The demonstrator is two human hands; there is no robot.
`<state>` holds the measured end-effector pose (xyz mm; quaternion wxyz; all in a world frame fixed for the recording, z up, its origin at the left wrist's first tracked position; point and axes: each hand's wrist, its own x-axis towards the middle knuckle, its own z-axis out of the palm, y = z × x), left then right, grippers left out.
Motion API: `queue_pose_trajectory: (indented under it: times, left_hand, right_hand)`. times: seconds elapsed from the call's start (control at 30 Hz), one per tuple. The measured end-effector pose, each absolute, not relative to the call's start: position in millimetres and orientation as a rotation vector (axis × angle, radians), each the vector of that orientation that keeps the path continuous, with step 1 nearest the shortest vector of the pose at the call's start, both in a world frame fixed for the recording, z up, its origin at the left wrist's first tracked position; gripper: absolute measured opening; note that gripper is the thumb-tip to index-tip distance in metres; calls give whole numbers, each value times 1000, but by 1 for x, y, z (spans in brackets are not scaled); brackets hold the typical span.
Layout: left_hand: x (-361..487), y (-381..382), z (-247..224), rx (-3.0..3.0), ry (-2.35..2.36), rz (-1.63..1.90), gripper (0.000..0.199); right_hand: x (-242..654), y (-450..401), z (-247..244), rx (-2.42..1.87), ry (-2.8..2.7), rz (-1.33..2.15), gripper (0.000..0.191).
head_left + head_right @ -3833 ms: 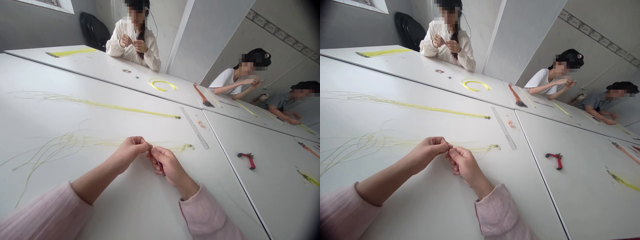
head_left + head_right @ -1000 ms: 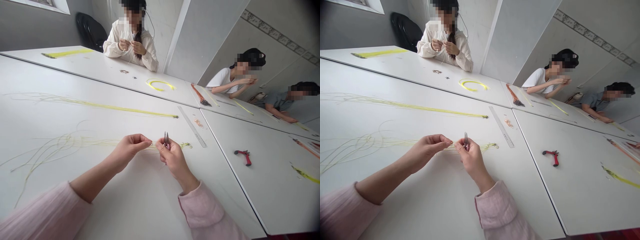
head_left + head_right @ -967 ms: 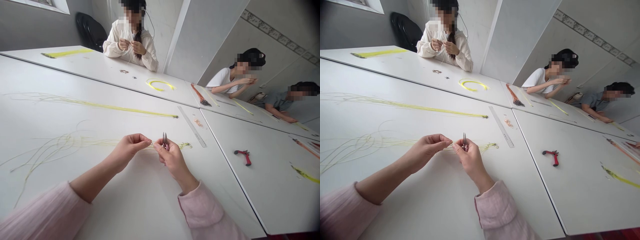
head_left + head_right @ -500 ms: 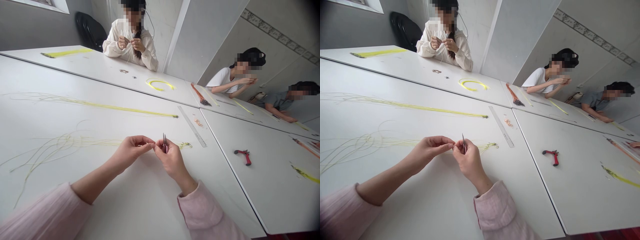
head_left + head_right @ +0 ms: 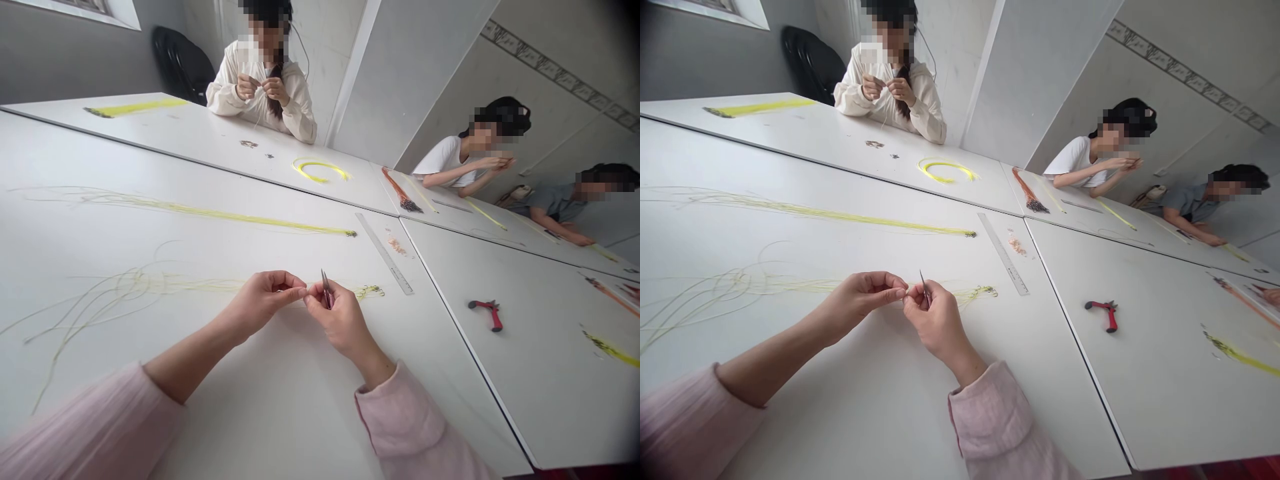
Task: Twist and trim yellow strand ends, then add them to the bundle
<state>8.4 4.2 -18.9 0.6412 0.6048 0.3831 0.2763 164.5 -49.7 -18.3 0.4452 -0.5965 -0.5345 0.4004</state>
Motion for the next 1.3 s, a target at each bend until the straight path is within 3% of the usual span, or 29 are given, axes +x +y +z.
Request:
queue_pose_trajectory:
  times: [0.33, 0.5, 0.63, 1.0, 1.3]
  left_hand:
    - [11, 3, -15, 1285, 822, 674, 29]
    - [10, 2, -14, 1283, 1001, 762, 30]
    - [13, -4, -12, 1258, 875, 718, 26]
    - [14, -6, -12, 1230, 881, 774, 24]
    - [12, -4, -11, 1201, 941, 842, 20]
  right_hand:
    - [162, -50, -20, -1496, -1368, 1031, 17]
    - [165, -49, -21, -1408, -1077, 1162, 20]
    - [164, -48, -23, -1330, -944, 1198, 21]
    - [157, -52, -23, -1395, -1139, 1067, 25]
    - [152, -58, -20, -1235, -1113, 1373, 30]
